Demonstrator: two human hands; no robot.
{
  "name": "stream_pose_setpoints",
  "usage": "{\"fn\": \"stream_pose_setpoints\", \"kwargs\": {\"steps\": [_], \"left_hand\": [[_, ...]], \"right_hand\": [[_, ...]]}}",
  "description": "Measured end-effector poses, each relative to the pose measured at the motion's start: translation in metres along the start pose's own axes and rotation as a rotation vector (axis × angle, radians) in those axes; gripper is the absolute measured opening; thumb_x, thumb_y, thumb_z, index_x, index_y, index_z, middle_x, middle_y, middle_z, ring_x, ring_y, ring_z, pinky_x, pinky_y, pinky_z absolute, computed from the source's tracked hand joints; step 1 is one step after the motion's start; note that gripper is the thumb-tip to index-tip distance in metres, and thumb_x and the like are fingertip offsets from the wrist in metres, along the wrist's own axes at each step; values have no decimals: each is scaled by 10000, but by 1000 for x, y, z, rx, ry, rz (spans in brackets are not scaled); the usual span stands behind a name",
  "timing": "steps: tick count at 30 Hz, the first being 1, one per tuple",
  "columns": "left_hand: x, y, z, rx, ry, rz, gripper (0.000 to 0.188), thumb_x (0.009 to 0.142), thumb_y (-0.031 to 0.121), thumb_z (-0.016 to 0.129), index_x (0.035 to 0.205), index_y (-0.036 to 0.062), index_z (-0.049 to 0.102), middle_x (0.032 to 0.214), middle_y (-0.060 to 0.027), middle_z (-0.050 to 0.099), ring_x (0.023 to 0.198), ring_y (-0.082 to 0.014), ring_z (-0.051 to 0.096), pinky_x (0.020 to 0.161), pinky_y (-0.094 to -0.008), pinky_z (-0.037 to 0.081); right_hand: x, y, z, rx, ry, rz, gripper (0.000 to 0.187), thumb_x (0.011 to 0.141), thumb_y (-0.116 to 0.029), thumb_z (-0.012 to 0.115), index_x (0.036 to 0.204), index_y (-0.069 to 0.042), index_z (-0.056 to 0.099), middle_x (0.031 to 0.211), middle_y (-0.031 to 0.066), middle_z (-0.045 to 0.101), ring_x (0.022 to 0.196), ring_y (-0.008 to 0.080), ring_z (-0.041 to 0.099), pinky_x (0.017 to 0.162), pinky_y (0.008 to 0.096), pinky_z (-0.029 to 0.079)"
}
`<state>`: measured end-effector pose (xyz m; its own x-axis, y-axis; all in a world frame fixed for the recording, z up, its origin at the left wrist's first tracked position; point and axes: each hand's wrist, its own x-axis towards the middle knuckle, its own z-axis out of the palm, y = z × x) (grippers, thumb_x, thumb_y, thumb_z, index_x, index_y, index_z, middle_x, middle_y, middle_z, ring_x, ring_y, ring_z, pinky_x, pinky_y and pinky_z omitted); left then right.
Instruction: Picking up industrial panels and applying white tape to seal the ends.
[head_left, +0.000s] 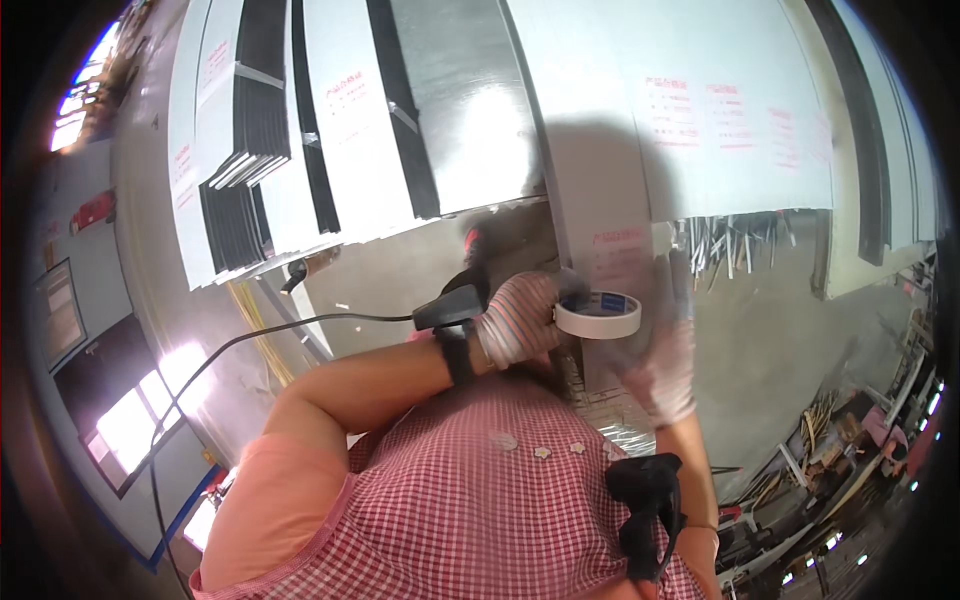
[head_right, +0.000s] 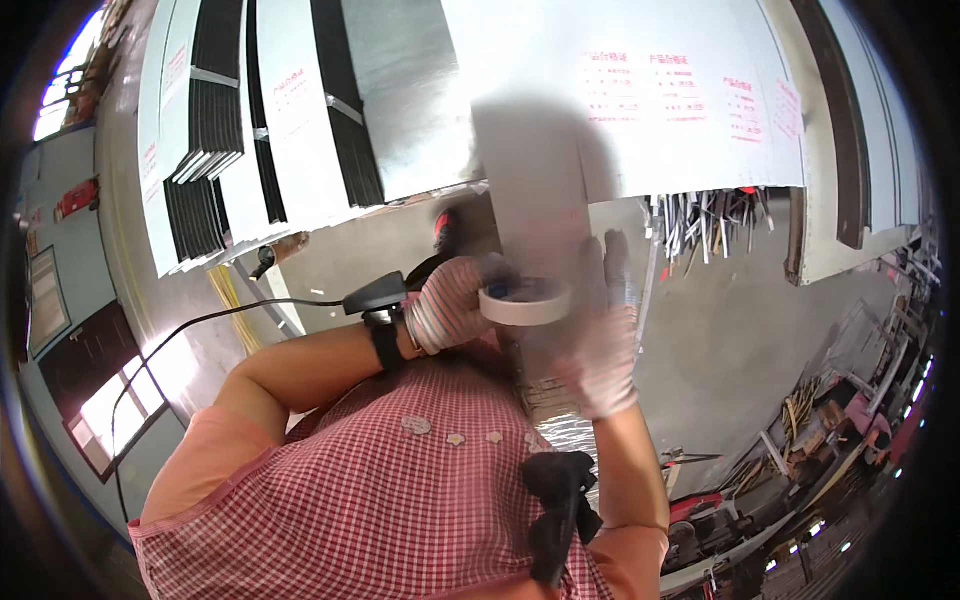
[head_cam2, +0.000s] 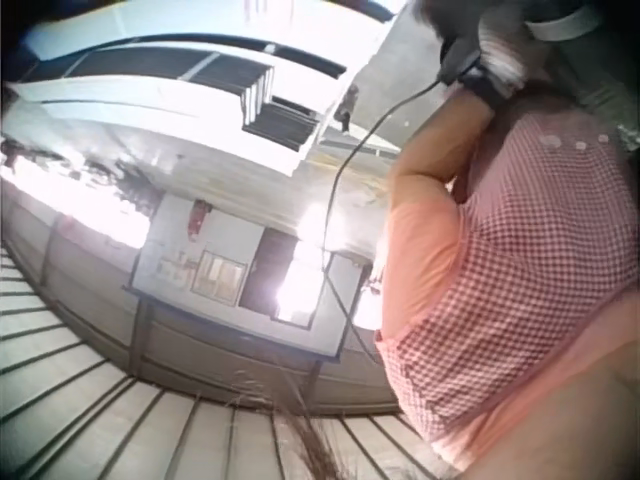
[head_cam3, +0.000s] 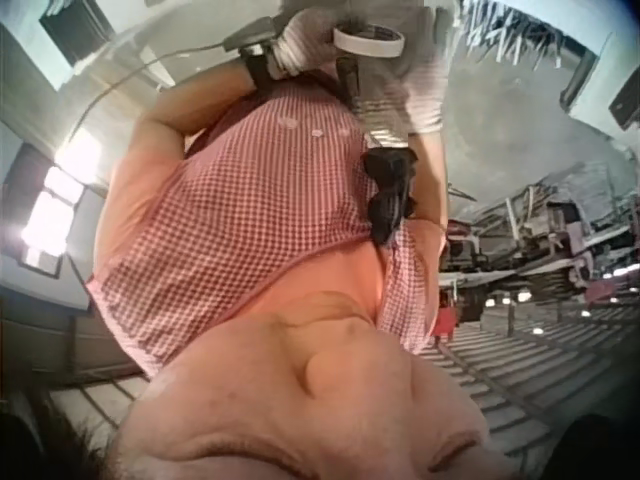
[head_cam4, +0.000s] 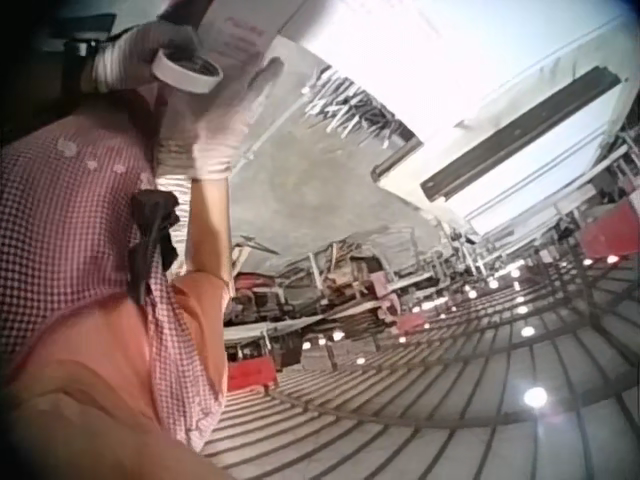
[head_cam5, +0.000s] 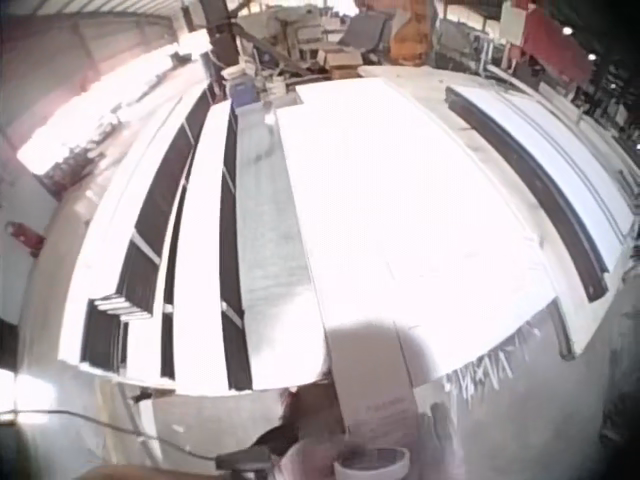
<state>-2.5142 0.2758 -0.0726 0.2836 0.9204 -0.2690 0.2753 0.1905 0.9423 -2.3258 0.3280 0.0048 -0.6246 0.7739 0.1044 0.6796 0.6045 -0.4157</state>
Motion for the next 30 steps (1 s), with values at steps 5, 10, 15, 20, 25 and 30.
{"fn": "stream_pose_setpoints", "kwargs": {"steps": [5, 10, 15, 20, 25, 30], "left_hand": [[5, -3, 8, 246, 28, -5, 637, 685, 286, 858, 1203, 18, 601, 911, -170, 721, 848, -335, 706, 771, -388, 556], [17, 17, 0, 111, -131, -375, 514, 784, 270, 814, 1184, 13, 620, 884, -137, 689, 736, -225, 679, 688, -342, 539], [25, 1, -8, 138, -134, -118, 427, 854, 281, 763, 1157, 9, 633, 842, -122, 666, 714, -190, 641, 668, -329, 522], [58, -97, -4, -175, 385, -54, 364, 906, 263, 709, 1156, 12, 626, 877, -107, 683, 733, -183, 642, 684, -324, 527], [-7, -76, 40, -114, 67, -221, 587, 913, 487, 649, 1239, 2, 591, 1036, -172, 712, 961, -312, 686, 860, -397, 543], [-43, -36, 43, -56, -307, -270, 584, 890, 362, 721, 1290, -23, 540, 1037, -129, 705, 978, -253, 690, 913, -349, 538]], "right_hand": [[15, -6, -19, 274, -542, 128, 284, 914, -223, 640, 1172, -108, 674, 973, 154, 692, 893, 336, 639, 867, 387, 538], [-4, 94, -2, 359, -455, 475, 289, 933, -160, 579, 1150, -11, 698, 915, 206, 716, 749, 247, 709, 663, 338, 534], [-54, 131, 84, 95, -363, 537, 228, 924, -153, 606, 1090, -35, 708, 866, 216, 703, 739, 375, 684, 667, 382, 557], [-47, 82, 43, 480, -245, 633, 389, 963, -308, 535, 1231, -34, 605, 937, 275, 672, 870, 471, 647, 714, 510, 525], [-116, 70, 10, 430, -734, 613, 586, 944, -297, 598, 1450, -49, 436, 1314, 255, 581, 1127, 391, 638, 942, 434, 498], [-120, 71, -32, 259, -886, 393, 600, 896, -434, 659, 1392, -134, 501, 1136, 183, 672, 927, 384, 678, 805, 429, 554]]}}
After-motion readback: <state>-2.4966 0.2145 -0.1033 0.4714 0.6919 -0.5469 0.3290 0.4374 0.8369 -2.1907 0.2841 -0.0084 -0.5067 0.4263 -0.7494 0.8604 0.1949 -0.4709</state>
